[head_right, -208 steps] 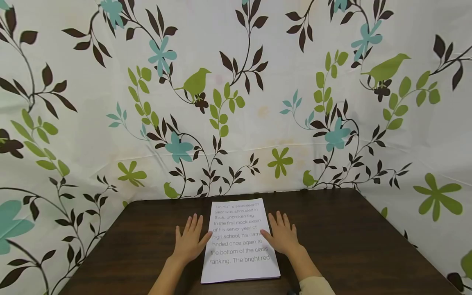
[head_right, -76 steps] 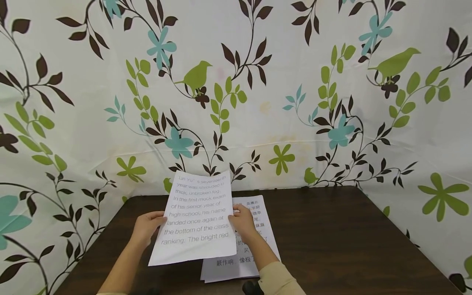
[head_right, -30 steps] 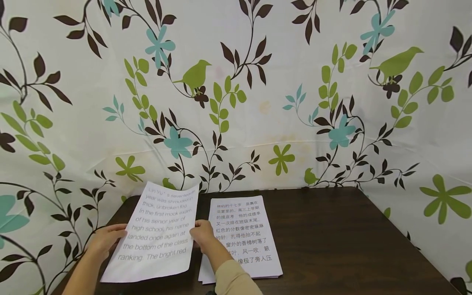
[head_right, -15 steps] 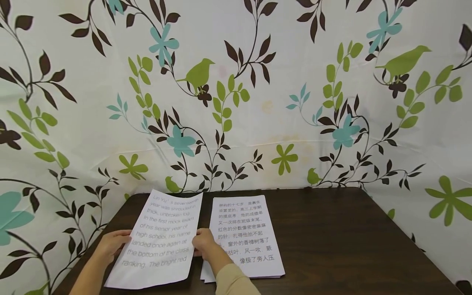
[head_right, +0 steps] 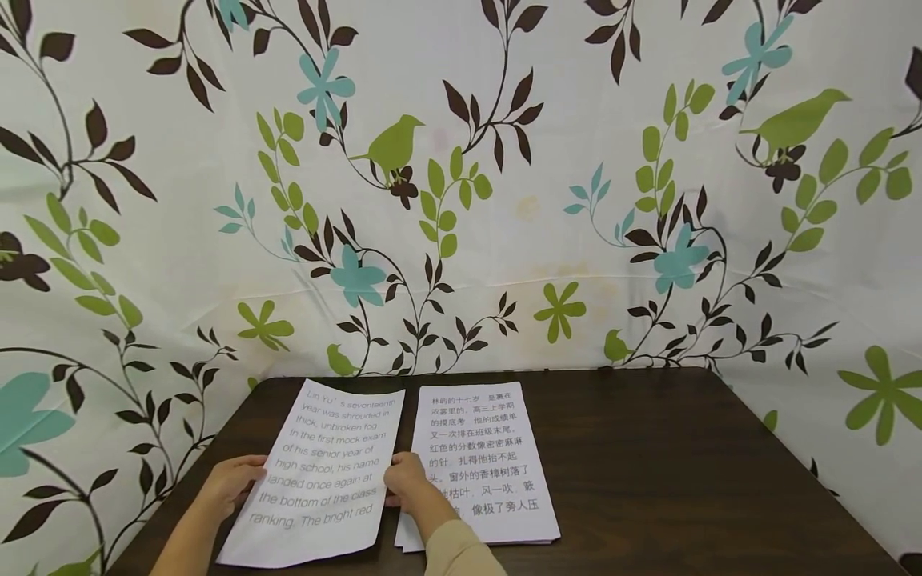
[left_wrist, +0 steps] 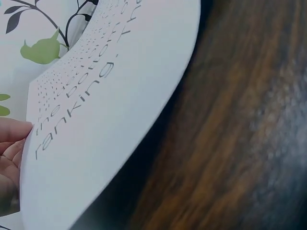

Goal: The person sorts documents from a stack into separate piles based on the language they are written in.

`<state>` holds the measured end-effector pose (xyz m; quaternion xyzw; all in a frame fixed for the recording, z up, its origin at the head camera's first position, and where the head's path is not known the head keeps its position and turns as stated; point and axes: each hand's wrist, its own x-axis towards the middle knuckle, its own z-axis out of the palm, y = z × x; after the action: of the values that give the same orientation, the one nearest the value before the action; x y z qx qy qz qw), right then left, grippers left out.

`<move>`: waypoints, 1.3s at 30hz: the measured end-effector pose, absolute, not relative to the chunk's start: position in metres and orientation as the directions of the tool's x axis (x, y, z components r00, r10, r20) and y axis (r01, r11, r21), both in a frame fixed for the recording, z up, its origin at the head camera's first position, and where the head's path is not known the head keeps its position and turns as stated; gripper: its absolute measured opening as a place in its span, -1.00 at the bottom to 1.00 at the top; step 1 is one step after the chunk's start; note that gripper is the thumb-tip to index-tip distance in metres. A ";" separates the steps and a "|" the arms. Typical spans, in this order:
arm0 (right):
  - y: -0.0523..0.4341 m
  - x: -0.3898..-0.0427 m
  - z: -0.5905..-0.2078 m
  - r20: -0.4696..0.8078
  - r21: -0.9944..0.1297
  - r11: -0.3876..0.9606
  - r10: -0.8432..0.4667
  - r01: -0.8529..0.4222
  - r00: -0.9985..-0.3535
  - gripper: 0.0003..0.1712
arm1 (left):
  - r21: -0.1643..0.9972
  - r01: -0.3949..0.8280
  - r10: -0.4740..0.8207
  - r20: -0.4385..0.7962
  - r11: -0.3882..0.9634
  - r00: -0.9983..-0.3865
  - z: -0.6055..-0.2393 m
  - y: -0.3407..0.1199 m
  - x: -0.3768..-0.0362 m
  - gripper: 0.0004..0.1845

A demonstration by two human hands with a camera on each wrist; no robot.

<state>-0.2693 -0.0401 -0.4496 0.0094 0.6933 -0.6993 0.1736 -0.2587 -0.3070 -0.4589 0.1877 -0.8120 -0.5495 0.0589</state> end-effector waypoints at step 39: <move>0.003 -0.276 -0.416 -0.190 -0.978 0.140 -0.319 0.152 -0.929 -0.58 | 0.940 -0.165 -0.330 -0.060 0.298 -0.942 -0.480 -0.330 -0.292 -0.22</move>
<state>-0.2764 0.0026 -0.4164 -0.0569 0.7330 -0.6534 0.1801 -0.2921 -0.3297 -0.4801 0.1542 -0.8025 -0.5718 0.0724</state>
